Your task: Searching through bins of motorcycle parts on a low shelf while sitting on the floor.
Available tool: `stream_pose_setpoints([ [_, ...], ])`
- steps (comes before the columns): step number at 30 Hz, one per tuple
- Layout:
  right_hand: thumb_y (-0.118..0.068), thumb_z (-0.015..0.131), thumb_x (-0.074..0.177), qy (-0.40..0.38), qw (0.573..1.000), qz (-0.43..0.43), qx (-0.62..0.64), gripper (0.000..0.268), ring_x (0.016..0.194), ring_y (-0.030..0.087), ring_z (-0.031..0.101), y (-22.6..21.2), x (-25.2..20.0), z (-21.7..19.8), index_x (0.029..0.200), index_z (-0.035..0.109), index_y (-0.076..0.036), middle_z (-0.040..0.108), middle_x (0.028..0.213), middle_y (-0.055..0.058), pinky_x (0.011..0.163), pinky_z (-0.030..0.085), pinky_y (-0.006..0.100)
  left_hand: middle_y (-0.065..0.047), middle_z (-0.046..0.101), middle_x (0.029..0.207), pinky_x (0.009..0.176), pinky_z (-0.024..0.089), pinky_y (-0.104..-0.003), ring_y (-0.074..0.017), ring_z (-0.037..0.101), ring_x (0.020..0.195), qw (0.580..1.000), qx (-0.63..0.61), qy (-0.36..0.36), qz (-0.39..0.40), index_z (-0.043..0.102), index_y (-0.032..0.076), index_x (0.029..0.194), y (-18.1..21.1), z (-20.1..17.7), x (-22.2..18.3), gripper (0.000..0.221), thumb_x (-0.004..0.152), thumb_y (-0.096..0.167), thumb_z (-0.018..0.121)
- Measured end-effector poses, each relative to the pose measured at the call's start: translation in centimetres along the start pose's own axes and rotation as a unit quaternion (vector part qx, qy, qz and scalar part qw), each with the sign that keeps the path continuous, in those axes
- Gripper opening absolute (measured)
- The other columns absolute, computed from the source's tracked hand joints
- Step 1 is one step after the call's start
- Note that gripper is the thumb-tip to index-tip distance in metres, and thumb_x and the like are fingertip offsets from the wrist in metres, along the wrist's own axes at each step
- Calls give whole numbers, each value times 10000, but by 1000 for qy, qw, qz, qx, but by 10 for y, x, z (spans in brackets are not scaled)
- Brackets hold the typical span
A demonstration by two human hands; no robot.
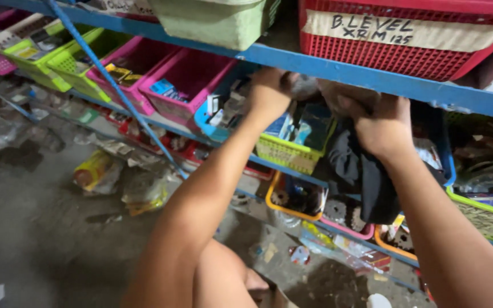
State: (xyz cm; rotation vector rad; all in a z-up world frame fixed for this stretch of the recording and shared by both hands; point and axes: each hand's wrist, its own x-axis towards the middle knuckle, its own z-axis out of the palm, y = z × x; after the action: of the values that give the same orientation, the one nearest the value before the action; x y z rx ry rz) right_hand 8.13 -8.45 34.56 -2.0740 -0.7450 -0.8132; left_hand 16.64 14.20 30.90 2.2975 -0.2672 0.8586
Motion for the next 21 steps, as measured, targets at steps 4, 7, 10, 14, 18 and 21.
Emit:
stream_pose_setpoints([
  [4,-344,764,969,-82,972,158,-154,333,1056,545,634,17,2,6,1149,763,-63,719,1033,273,859,480,654,-214,728,838,774,593,-585,-481,694,938,984,-153,84,31,749,91,895,29,19,-8,236,893,317,683],
  [7,46,666,992,-10,961,143,235,353,1043,224,682,50,-10,1,1295,493,-9,670,1196,129,912,557,312,-167,759,1011,904,539,-594,-425,677,1097,962,-268,-10,-54,731,106,1014,47,13,-16,190,883,240,699],
  [10,43,692,953,-18,970,135,201,364,1032,214,645,40,-6,-11,1289,557,13,666,1208,111,934,544,332,-111,782,979,678,539,-353,-226,673,748,953,-298,-53,-14,694,50,1119,50,-7,-19,316,844,130,559],
  [14,11,684,933,-19,956,211,201,347,1002,198,682,12,-6,-19,1272,612,8,706,1183,101,895,551,299,-100,771,1060,823,518,-268,-185,685,910,857,-471,-190,-85,740,-18,1105,41,-20,-30,303,852,84,609],
  [18,69,674,901,-46,952,207,221,421,977,206,705,-6,-10,-21,1304,561,20,715,1166,123,850,561,295,-93,757,794,739,498,-267,-177,656,729,828,-508,-216,-97,770,-50,835,-14,6,-29,256,802,160,627],
  [21,-37,720,906,-48,994,75,68,276,911,216,702,-45,-10,-31,1165,714,56,750,1143,124,810,533,317,-121,747,908,758,514,-265,-180,643,799,823,-511,-227,-104,744,-97,1029,-28,13,-27,325,818,117,623],
])
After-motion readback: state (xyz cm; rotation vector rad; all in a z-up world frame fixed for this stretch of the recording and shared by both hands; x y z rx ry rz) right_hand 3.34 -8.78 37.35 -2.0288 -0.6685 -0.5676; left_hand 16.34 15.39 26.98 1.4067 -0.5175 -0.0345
